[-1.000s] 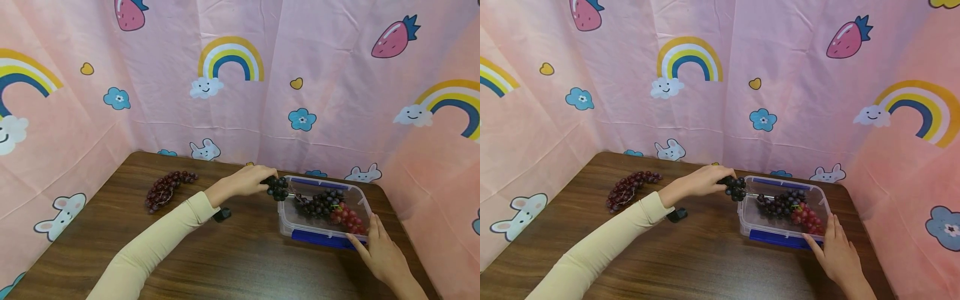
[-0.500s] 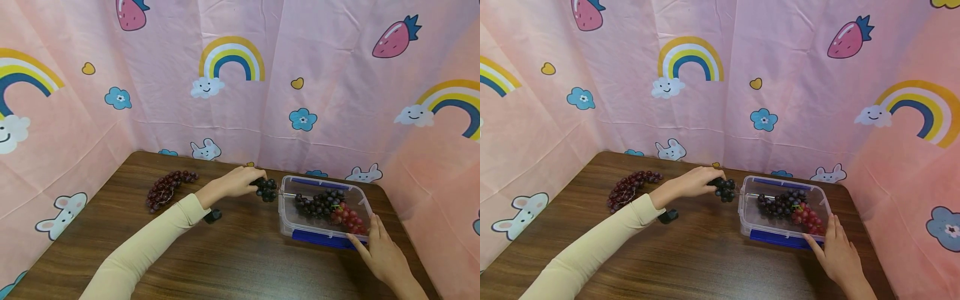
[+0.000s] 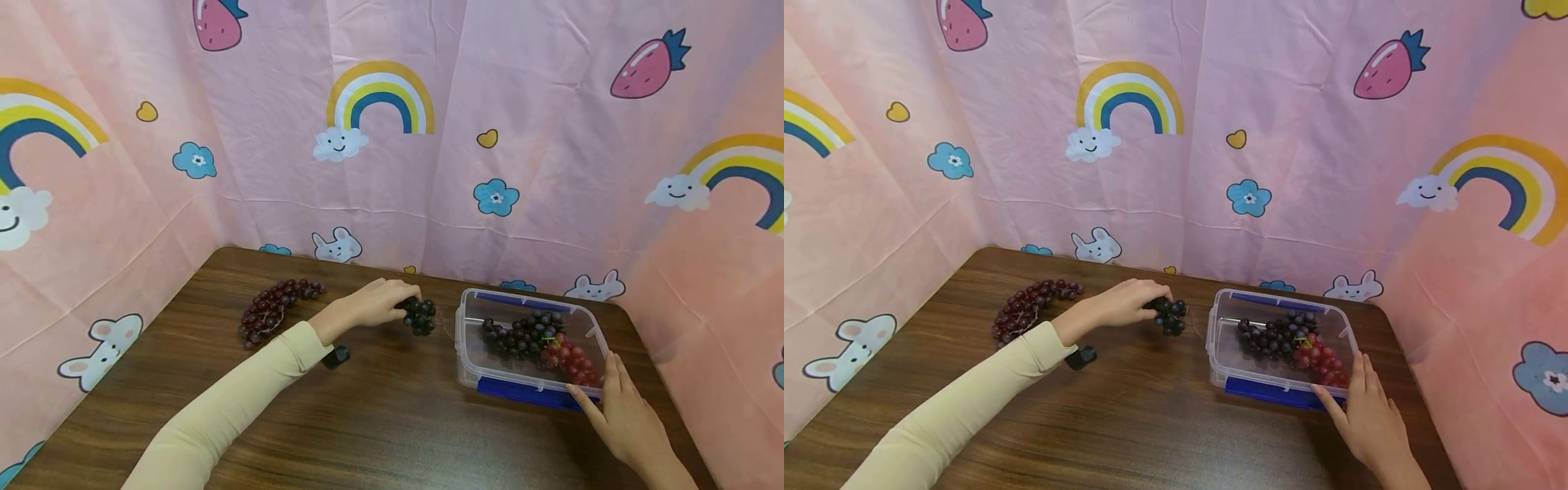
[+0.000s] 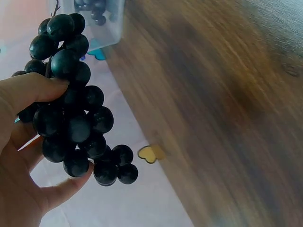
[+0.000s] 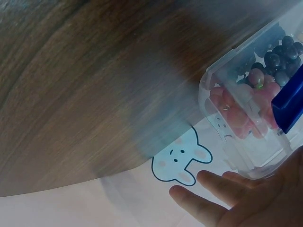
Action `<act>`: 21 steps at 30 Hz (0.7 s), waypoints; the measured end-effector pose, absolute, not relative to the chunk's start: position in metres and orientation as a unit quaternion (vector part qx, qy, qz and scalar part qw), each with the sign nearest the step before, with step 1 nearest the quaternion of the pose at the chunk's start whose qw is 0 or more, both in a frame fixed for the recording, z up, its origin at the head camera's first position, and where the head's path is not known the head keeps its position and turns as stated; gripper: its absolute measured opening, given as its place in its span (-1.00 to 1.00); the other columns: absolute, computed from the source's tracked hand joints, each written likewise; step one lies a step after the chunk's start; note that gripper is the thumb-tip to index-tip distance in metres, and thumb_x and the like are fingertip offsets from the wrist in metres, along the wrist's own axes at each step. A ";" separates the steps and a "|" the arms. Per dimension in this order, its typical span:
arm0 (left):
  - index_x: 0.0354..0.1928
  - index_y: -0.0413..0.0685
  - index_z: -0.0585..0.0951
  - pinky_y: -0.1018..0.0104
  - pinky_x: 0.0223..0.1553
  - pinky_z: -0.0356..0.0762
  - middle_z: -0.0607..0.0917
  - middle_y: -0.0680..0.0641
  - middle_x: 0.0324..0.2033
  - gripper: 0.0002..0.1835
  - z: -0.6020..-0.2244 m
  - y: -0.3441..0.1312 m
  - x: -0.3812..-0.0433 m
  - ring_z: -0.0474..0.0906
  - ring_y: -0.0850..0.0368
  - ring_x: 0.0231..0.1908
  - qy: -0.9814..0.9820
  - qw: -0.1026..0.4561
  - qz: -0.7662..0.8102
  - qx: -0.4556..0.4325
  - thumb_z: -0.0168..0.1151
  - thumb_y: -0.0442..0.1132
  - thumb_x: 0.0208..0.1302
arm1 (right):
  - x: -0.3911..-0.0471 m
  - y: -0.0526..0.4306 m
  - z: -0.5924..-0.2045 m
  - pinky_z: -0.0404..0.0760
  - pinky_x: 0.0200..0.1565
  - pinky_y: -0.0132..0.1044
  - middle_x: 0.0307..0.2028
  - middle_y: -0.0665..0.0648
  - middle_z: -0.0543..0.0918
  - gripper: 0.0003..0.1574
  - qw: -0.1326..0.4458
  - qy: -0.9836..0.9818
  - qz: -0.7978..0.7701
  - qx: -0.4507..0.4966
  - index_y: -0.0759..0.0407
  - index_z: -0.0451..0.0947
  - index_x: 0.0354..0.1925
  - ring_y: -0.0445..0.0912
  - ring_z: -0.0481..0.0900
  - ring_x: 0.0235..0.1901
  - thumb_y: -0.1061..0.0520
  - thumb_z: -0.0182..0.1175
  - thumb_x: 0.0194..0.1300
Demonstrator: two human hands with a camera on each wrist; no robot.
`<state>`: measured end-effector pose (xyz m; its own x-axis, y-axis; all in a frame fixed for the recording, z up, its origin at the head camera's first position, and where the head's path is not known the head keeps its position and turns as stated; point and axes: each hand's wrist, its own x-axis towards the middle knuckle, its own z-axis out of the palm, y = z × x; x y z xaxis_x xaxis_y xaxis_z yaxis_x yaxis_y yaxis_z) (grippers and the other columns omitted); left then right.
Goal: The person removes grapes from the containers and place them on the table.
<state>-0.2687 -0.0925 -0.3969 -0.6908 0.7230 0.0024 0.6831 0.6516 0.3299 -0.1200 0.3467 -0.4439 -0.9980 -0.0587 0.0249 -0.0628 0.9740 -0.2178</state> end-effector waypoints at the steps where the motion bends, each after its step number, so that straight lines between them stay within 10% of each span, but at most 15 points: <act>1: 0.27 0.00 0.60 -0.15 0.26 0.51 0.68 -0.12 0.24 -0.66 -0.399 -0.093 -0.269 0.58 -0.09 0.28 0.906 0.066 0.155 0.387 0.30 -0.27 0.52 | -0.120 0.347 -0.444 0.47 0.06 0.56 0.43 0.85 -0.01 0.31 0.006 -0.993 0.110 0.030 0.77 -0.28 0.52 0.72 0.39 0.19 -0.36 -0.03 0.63; 21: 0.18 -0.05 0.64 -0.09 0.23 0.59 0.73 -0.14 0.16 -0.69 -0.438 -0.109 -0.272 0.63 -0.11 0.23 0.896 0.063 0.183 0.399 0.33 -0.39 0.45 | -0.121 0.347 -0.444 0.45 0.09 0.56 0.44 0.84 -0.02 0.33 -0.001 -0.993 0.111 0.026 0.74 -0.32 0.53 0.72 0.35 0.23 -0.38 -0.05 0.63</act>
